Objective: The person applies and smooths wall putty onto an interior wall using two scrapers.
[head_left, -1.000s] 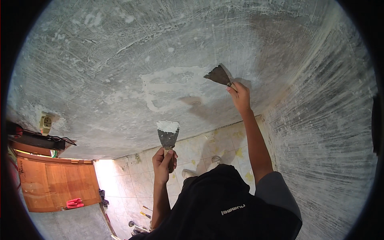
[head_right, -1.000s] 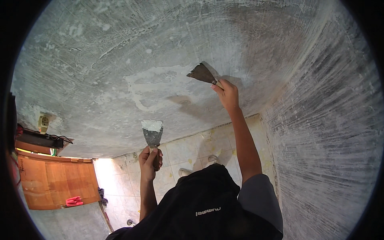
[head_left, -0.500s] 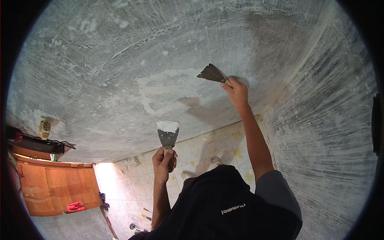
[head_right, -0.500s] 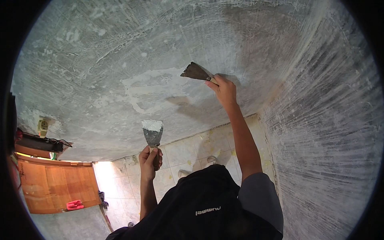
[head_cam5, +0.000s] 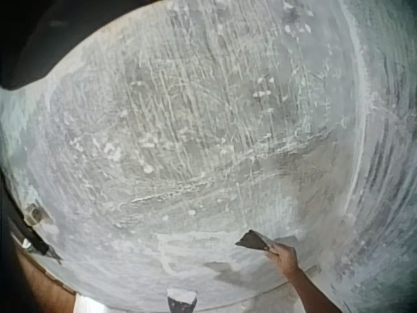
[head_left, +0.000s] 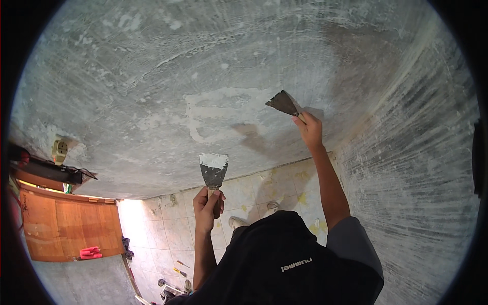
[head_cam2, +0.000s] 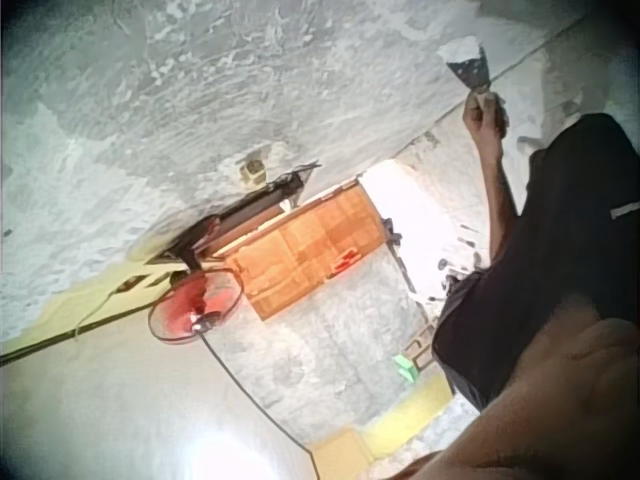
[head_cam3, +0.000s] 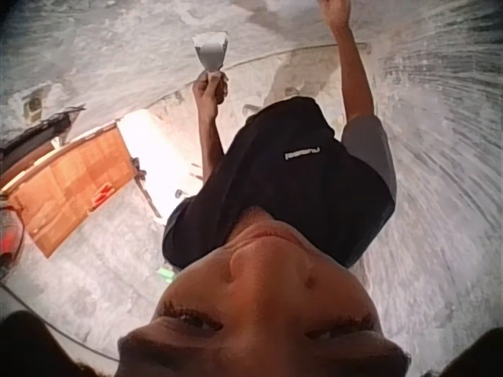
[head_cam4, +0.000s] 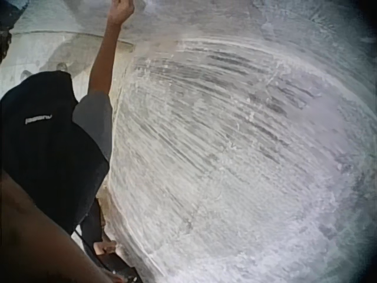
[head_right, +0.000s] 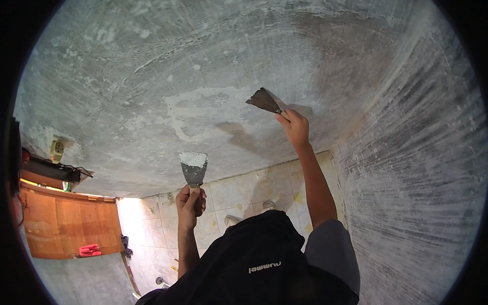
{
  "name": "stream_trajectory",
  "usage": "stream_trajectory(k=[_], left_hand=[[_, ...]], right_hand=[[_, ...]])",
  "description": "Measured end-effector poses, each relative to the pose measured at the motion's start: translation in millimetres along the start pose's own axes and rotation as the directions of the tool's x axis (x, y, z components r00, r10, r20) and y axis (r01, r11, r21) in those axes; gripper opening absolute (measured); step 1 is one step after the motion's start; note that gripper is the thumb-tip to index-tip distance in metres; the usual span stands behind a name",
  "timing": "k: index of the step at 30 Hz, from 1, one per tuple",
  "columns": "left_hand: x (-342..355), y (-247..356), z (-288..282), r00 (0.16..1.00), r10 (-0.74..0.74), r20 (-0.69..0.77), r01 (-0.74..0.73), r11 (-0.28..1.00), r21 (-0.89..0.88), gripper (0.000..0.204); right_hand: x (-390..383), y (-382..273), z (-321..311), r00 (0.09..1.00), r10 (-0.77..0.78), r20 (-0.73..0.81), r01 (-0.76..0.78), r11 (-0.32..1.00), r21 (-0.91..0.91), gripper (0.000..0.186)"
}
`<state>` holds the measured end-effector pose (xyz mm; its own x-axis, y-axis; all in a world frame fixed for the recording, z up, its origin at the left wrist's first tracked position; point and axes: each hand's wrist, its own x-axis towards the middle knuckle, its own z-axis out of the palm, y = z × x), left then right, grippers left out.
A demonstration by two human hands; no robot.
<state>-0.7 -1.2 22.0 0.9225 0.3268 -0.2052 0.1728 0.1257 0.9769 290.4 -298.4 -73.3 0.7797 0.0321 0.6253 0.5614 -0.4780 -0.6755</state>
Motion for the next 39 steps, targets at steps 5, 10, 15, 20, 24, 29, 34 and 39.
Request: stream_trajectory(k=[5, 10, 15, 20, 24, 29, 34, 39], left_hand=[[-2, -2, -6, 1.000, 0.008, -0.026, -0.009, 1.000, -0.028, 0.022], [-4, -1, -11, 1.000, -0.011, 0.007, 0.011, 1.000, 0.026, 0.021], [-5, -3, -18, 0.999, -0.036, 0.010, 0.036, 0.999, 0.020, 0.020], [-4, -5, -17, 0.999, -0.038, 0.025, 0.037, 0.999, 0.023, 0.017], [-3, -6, -15, 0.998, -0.050, 0.040, 0.050, 0.999, 0.022, 0.017], [2, -6, -10, 0.996, -0.060, 0.059, 0.057, 0.997, 0.058, 0.018], [4, 1, -2, 0.994, -0.062, 0.085, 0.056, 0.996, 0.071, 0.020], [3, -1, 7, 0.997, -0.053, 0.061, 0.049, 0.997, 0.057, 0.022]], right_hand=[[17, -28, 1, 1.000, -0.014, -0.016, 0.014, 1.000, -0.013, 0.040], [-9, 1, -5, 0.999, 0.039, -0.030, -0.039, 0.999, 0.002, 0.041], [12, -54, 4, 1.000, -0.025, 0.010, 0.024, 0.997, 0.070, 0.039], [-12, -13, 0, 0.999, 0.023, -0.031, -0.026, 0.996, -0.084, 0.040], [-25, 1, -16, 0.998, 0.068, 0.003, -0.068, 0.996, -0.051, 0.041], [8, -47, 3, 0.998, -0.017, -0.053, 0.018, 1.000, 0.012, 0.043], [-12, -19, -13, 1.000, 0.000, -0.013, -0.002, 0.985, -0.170, 0.045], [-21, -15, -29, 1.000, -0.012, -0.020, 0.010, 0.995, -0.100, 0.047]])
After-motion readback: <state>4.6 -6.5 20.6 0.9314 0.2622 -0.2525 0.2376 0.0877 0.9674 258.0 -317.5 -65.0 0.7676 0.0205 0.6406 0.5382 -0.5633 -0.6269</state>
